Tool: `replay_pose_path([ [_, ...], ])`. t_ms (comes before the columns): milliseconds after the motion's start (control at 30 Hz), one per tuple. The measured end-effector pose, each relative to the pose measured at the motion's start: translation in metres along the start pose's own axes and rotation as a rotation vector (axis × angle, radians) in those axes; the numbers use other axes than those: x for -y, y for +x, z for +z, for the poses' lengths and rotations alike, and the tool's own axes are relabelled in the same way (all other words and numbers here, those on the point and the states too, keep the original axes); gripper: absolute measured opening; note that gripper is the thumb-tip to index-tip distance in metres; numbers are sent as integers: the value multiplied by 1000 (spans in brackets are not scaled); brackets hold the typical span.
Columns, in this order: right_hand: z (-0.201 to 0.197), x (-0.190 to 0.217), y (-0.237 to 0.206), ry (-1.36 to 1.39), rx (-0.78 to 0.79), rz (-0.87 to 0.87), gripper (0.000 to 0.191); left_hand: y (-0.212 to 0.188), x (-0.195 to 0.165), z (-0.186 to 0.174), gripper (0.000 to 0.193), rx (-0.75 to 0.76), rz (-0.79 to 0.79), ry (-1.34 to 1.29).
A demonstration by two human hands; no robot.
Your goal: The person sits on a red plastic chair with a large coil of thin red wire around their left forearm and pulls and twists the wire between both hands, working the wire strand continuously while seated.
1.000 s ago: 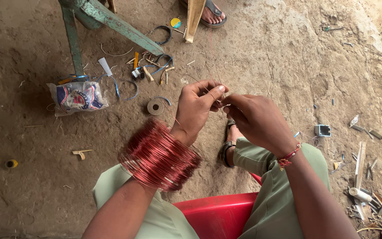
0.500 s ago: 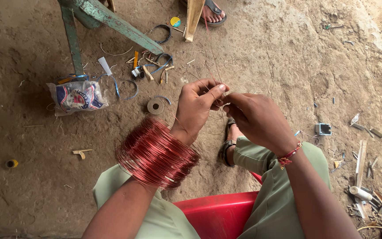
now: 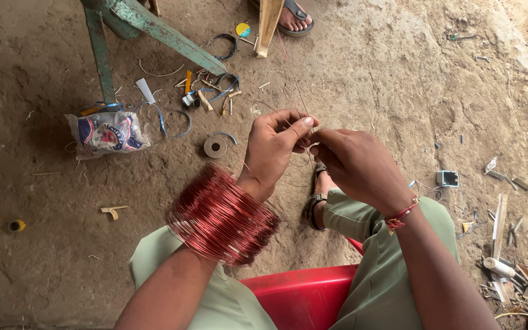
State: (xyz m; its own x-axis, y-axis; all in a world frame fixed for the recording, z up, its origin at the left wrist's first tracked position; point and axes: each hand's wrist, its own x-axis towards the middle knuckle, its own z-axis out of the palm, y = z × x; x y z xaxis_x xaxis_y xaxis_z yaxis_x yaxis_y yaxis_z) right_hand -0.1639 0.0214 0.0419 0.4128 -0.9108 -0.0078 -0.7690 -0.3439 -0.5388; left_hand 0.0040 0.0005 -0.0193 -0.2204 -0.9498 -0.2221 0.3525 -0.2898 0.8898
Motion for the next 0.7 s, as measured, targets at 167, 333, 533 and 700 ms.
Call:
replay_pose_path([
  [167, 1, 0, -1, -12, -12, -4, 14, 1, 2, -1, 16, 0, -5, -25],
  [333, 1, 0, 0, 106, -95, -7, 17, 1, 1, -2, 16, -18, 12, -42],
  [533, -8, -12, 0, 144, -362, 173, 24, -1, -5, -2, 17, -15, 11, -22],
  [700, -13, -34, -1, 151, -494, 262, 26, -2, -9, -1, 17, -4, 23, -57],
])
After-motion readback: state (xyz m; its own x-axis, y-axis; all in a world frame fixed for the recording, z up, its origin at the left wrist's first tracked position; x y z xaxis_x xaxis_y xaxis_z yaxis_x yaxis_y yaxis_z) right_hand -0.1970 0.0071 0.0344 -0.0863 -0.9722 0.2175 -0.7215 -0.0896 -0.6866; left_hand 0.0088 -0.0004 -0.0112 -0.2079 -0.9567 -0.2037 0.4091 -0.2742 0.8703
